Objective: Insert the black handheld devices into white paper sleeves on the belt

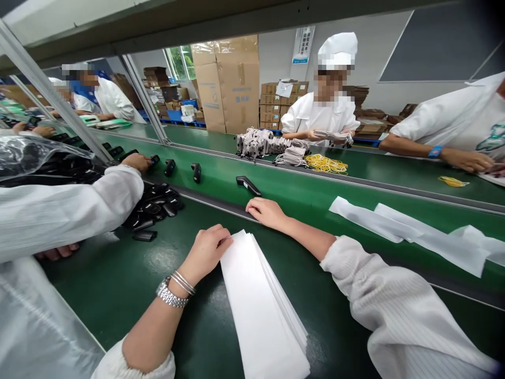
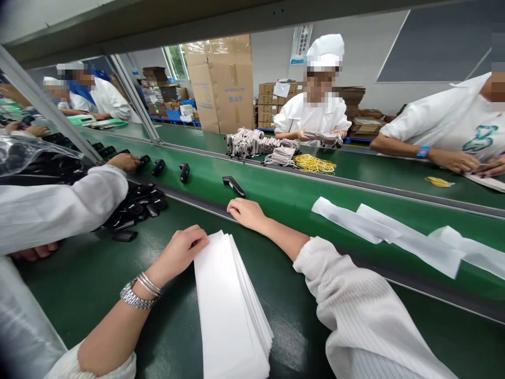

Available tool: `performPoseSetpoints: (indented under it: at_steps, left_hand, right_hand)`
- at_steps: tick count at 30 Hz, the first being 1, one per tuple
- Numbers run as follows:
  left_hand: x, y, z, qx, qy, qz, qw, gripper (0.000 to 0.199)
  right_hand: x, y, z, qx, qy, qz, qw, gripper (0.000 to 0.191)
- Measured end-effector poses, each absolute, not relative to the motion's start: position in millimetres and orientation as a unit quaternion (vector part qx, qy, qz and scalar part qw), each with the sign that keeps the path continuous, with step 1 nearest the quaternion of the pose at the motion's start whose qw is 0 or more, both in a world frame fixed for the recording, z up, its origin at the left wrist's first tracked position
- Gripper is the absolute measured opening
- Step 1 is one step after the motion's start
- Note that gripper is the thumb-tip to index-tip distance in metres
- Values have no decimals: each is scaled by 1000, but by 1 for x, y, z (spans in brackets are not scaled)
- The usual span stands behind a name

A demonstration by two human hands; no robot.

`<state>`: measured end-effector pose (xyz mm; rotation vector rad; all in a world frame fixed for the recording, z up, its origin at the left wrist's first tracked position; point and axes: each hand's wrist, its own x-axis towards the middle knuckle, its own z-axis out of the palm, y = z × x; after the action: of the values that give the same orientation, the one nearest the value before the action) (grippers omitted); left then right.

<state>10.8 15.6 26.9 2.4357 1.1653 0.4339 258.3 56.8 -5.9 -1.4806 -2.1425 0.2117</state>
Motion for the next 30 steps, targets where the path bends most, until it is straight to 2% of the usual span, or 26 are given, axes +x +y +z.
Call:
performPoseSetpoints:
  at_steps: [3,5,10,12,15,17,19,22,24,27,30]
  left_hand:
    - [15,13,29,883,402,169,172,32]
    - [16,11,30,887,393,176,165,27]
    - [16,8,30,881,392,212,162,11]
    - [15,8,29,885,381,217,154,11]
    - [12,11,27,884,379,236,140,9]
    - [9,12,26,875,390,256,134,9]
    - [8,14,25,866,397,272,133,12]
    - [8,13,26,855,395,300,152,13]
    - [10,11,29,842,388,326,185,12]
    - [14,7,35,820,365,366,245,10]
    - [15,5,38,811,344,390,269,10]
  right_hand:
    - [263,73,2,-604,-754,-5,258,22]
    - [267,88,5,-653,-719,-35,236,26]
    - [278,119,-5,-715,-675,29,179,43]
    - [277,124,-10,-709,-666,83,215,49]
    - [267,124,-8,-662,-595,263,372,55]
    - [255,115,0,-559,-537,406,485,65]
    - [240,99,11,-433,-511,501,548,82]
    - [222,68,25,-320,-509,571,560,104]
    - [212,52,29,-302,-509,588,551,109]
    - [202,38,27,-306,-517,591,538,106]
    - [196,34,25,-308,-522,573,552,94]
